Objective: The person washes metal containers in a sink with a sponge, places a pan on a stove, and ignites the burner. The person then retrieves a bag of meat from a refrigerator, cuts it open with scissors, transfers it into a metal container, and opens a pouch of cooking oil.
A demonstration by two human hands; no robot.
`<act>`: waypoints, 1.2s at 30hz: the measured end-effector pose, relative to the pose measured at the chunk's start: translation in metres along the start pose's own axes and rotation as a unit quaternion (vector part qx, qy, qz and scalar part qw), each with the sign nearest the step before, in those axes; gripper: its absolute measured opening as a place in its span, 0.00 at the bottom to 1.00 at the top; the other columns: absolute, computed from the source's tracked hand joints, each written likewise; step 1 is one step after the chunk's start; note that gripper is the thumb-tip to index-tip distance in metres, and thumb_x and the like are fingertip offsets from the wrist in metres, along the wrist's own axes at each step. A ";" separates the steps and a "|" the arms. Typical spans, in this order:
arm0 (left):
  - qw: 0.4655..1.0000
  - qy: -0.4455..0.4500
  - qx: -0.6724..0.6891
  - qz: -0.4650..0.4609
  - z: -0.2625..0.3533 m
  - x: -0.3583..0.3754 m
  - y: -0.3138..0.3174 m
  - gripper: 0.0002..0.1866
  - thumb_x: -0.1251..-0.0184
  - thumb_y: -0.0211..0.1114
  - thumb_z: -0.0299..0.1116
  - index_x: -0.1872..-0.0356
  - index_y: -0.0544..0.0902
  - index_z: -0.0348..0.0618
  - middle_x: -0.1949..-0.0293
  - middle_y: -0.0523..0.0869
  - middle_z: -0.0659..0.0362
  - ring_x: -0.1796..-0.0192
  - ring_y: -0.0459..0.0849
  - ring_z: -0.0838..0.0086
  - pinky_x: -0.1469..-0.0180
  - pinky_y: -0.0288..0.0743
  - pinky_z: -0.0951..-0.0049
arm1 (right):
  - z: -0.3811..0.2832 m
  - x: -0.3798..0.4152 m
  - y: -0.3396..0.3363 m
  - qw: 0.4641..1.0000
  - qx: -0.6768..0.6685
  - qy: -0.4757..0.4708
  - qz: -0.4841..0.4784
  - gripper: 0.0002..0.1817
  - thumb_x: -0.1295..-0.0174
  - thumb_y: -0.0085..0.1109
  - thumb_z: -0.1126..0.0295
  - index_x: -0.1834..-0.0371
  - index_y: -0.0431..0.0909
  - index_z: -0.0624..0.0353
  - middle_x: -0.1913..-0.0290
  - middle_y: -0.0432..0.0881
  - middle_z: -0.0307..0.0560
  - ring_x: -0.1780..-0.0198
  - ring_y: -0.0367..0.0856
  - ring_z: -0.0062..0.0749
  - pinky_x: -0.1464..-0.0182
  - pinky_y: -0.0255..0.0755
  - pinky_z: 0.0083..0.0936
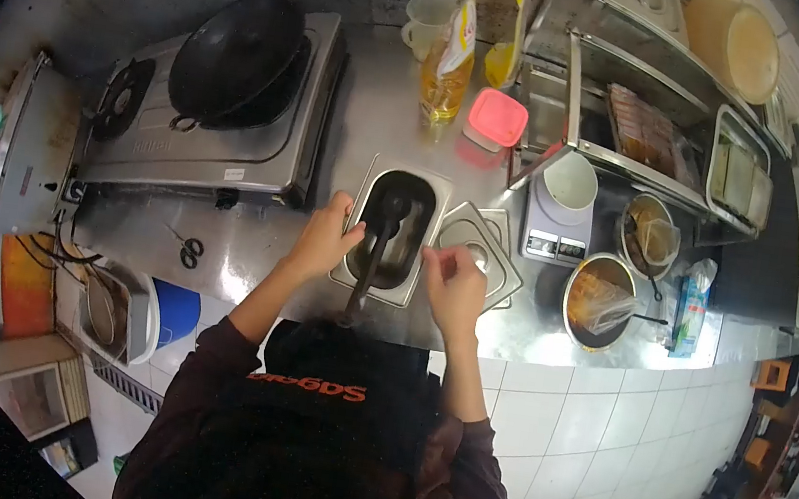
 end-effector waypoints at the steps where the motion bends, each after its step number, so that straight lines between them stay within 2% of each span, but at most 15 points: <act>1: 1.000 -0.011 0.015 -0.018 0.003 -0.001 -0.004 0.14 0.50 0.62 0.30 0.72 0.65 0.37 0.80 0.73 0.49 0.76 0.73 0.55 0.72 0.64 0.62 | -0.021 -0.002 0.000 1.000 0.009 -0.019 0.017 0.16 0.49 0.60 0.56 0.80 0.73 0.59 0.85 0.74 0.44 0.83 0.74 0.30 0.79 0.65 0.25; 5: 0.989 -0.108 0.074 -0.064 0.033 0.001 -0.035 0.14 0.45 0.58 0.35 0.67 0.67 0.34 0.73 0.76 0.42 0.69 0.77 0.53 0.69 0.67 0.60 | -0.093 -0.007 0.001 0.969 0.183 -0.142 -0.082 0.17 0.53 0.61 0.54 0.78 0.74 0.58 0.84 0.76 0.46 0.81 0.76 0.35 0.78 0.68 0.27; 7: 0.987 -0.119 0.105 -0.023 0.035 0.011 -0.041 0.15 0.44 0.58 0.36 0.68 0.66 0.34 0.74 0.76 0.42 0.71 0.77 0.54 0.70 0.66 0.60 | -0.113 -0.009 0.007 0.906 0.358 -0.195 -0.113 0.18 0.56 0.62 0.54 0.77 0.73 0.58 0.83 0.76 0.47 0.79 0.78 0.38 0.77 0.71 0.30; 9: 0.977 -0.079 0.176 0.086 0.029 0.029 -0.048 0.09 0.40 0.56 0.30 0.68 0.66 0.38 0.77 0.70 0.61 0.75 0.67 0.82 0.74 0.62 0.78 | -0.136 -0.011 0.009 0.885 0.373 -0.226 -0.162 0.16 0.57 0.63 0.60 0.76 0.72 0.60 0.83 0.76 0.48 0.78 0.79 0.39 0.77 0.72 0.30; 12: 0.958 -0.094 0.222 0.155 0.016 0.067 -0.065 0.08 0.37 0.53 0.31 0.63 0.65 0.40 0.72 0.72 0.64 0.74 0.69 0.85 0.73 0.64 0.84 | -0.159 0.003 0.032 0.824 0.426 -0.317 -0.197 0.06 0.54 0.53 0.74 0.72 0.72 0.62 0.81 0.77 0.49 0.77 0.79 0.40 0.76 0.72 0.30; 15: 0.932 -0.176 0.242 0.206 0.001 0.131 -0.099 0.08 0.36 0.51 0.32 0.60 0.64 0.41 0.70 0.72 0.62 0.76 0.72 0.85 0.80 0.68 0.86 | -0.188 0.037 0.055 0.802 0.357 -0.404 -0.256 0.05 0.54 0.49 0.77 0.73 0.72 0.62 0.81 0.77 0.51 0.77 0.79 0.42 0.76 0.72 0.33; 16: 0.921 -0.183 0.246 0.240 -0.016 0.158 -0.100 0.09 0.35 0.50 0.33 0.60 0.64 0.42 0.69 0.73 0.61 0.77 0.73 0.84 0.82 0.69 0.85 | -0.191 0.051 0.066 0.785 0.355 -0.408 -0.303 0.13 0.53 0.56 0.71 0.62 0.75 0.60 0.76 0.78 0.54 0.73 0.78 0.44 0.72 0.70 0.35; 19: 0.819 -0.208 0.364 0.392 -0.035 0.247 -0.131 0.13 0.41 0.56 0.33 0.59 0.67 0.38 0.71 0.67 0.59 0.66 0.68 0.70 0.56 0.65 0.68 | -0.223 0.104 0.095 0.752 0.196 -0.492 -0.392 0.14 0.52 0.54 0.75 0.59 0.75 0.61 0.74 0.77 0.53 0.74 0.77 0.42 0.72 0.69 0.31; 21: 0.725 -0.285 0.416 0.469 -0.064 0.328 -0.136 0.08 0.35 0.49 0.34 0.60 0.63 0.45 0.66 0.75 0.57 0.74 0.79 0.75 0.82 0.75 0.79 | -0.249 0.148 0.116 0.721 0.102 -0.486 -0.483 0.15 0.52 0.54 0.77 0.57 0.75 0.61 0.75 0.76 0.52 0.76 0.76 0.40 0.74 0.68 0.28; 25: 0.540 -0.361 0.350 0.675 -0.115 0.534 -0.132 0.08 0.35 0.49 0.33 0.59 0.62 0.45 0.64 0.76 0.54 0.71 0.81 0.70 0.83 0.76 0.75 | -0.266 0.249 0.163 0.689 -0.022 -0.287 -0.665 0.20 0.48 0.52 0.81 0.49 0.72 0.58 0.78 0.74 0.41 0.83 0.68 0.18 0.80 0.61 0.15; 27: 0.458 -0.394 0.221 0.765 -0.140 0.648 -0.120 0.08 0.37 0.51 0.32 0.61 0.64 0.42 0.65 0.76 0.55 0.66 0.81 0.66 0.77 0.77 0.68 | -0.258 0.303 0.192 0.656 -0.048 -0.272 -0.702 0.21 0.46 0.51 0.80 0.47 0.71 0.58 0.76 0.73 0.38 0.83 0.64 0.11 0.83 0.58 0.11; 29: 0.458 -0.469 -0.157 0.738 -0.150 0.754 -0.106 0.16 0.40 0.57 0.39 0.57 0.69 0.40 0.50 0.74 0.49 0.69 0.80 0.62 0.71 0.73 0.67 | -0.244 0.342 0.206 0.653 -0.116 -0.198 -0.722 0.19 0.44 0.50 0.79 0.47 0.70 0.60 0.73 0.74 0.40 0.83 0.64 0.12 0.82 0.59 0.10; 31: 0.381 -0.515 -0.345 0.686 -0.128 0.820 -0.124 0.07 0.41 0.54 0.30 0.66 0.69 0.39 0.41 0.66 0.51 0.59 0.79 0.53 0.65 0.72 0.60 | -0.239 0.379 0.218 0.619 -0.112 -0.202 -0.751 0.18 0.43 0.49 0.79 0.47 0.70 0.63 0.72 0.74 0.41 0.83 0.64 0.13 0.82 0.59 0.10; 33: 0.388 -0.626 -0.298 0.608 -0.102 0.882 -0.141 0.06 0.42 0.54 0.30 0.64 0.70 0.44 0.35 0.52 0.53 0.62 0.78 0.49 0.68 0.73 0.58 | -0.235 0.415 0.227 0.601 -0.096 -0.201 -0.767 0.19 0.44 0.49 0.80 0.47 0.70 0.62 0.72 0.74 0.41 0.83 0.64 0.13 0.82 0.59 0.09; 36: 0.413 -0.742 -0.314 0.425 -0.089 0.956 -0.149 0.14 0.51 0.53 0.21 0.61 0.72 0.48 0.33 0.43 0.55 0.72 0.81 0.54 0.74 0.74 0.59 | -0.230 0.448 0.234 0.583 -0.086 -0.216 -0.778 0.18 0.42 0.50 0.77 0.46 0.69 0.62 0.75 0.74 0.39 0.85 0.64 0.12 0.84 0.58 0.09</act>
Point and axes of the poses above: each hand's wrist, its own x-axis away from the middle knuckle, its own y-axis out of the palm, z = x × y, the point moved 2 cm from there along -x, towards the middle knuckle
